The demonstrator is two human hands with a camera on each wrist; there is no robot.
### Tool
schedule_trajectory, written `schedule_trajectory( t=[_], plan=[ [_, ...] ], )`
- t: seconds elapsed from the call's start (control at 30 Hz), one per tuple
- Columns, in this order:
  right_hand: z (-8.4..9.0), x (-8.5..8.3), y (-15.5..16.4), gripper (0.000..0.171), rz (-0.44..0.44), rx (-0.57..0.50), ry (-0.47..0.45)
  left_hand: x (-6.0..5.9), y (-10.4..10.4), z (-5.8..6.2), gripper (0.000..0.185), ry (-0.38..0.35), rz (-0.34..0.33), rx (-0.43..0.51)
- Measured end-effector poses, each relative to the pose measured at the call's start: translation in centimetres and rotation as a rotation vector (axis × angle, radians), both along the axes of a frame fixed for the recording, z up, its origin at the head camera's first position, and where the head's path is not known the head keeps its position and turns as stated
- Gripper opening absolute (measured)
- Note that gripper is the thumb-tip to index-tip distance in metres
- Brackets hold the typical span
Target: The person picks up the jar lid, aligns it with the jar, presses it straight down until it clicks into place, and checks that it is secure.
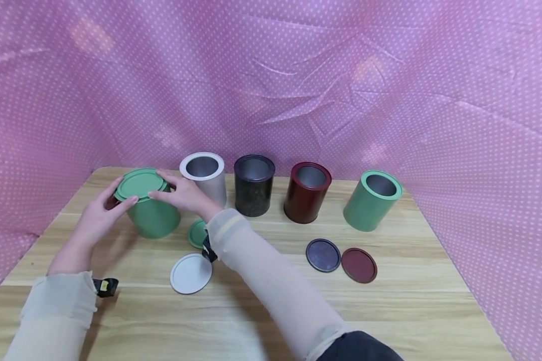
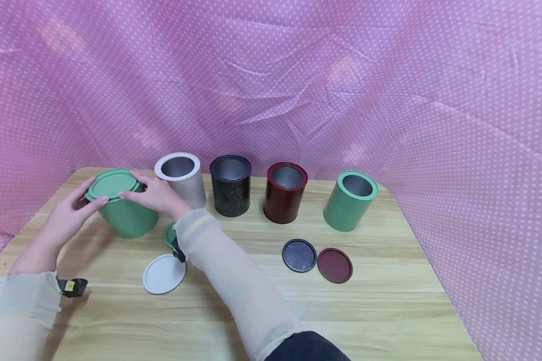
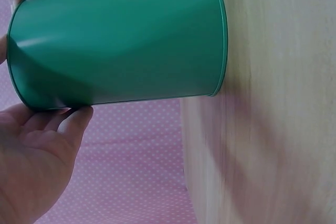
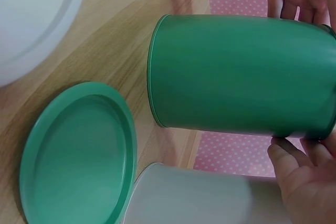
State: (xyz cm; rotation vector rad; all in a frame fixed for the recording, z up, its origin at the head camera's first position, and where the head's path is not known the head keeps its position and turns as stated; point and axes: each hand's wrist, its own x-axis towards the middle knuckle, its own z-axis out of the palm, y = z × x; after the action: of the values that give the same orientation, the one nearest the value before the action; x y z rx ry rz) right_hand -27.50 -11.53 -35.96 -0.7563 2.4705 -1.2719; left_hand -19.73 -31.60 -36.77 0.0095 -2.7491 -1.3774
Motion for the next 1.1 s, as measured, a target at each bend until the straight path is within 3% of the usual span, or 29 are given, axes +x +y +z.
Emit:
schedule_trajectory(
  t=[0.43,1.1],
  plan=[
    [-0.1,-0.2,-0.1,0.068,0.002,-0.020,-0.003,-0.1,-0.1,0.6,0.083,-0.059,-0.027,-0.018],
    [0.0,0.2,0.0,0.068,0.023,-0.038,-0.002,0.3,0.0,1.2,0.085,-0.136,-0.013,-0.056]
  ],
)
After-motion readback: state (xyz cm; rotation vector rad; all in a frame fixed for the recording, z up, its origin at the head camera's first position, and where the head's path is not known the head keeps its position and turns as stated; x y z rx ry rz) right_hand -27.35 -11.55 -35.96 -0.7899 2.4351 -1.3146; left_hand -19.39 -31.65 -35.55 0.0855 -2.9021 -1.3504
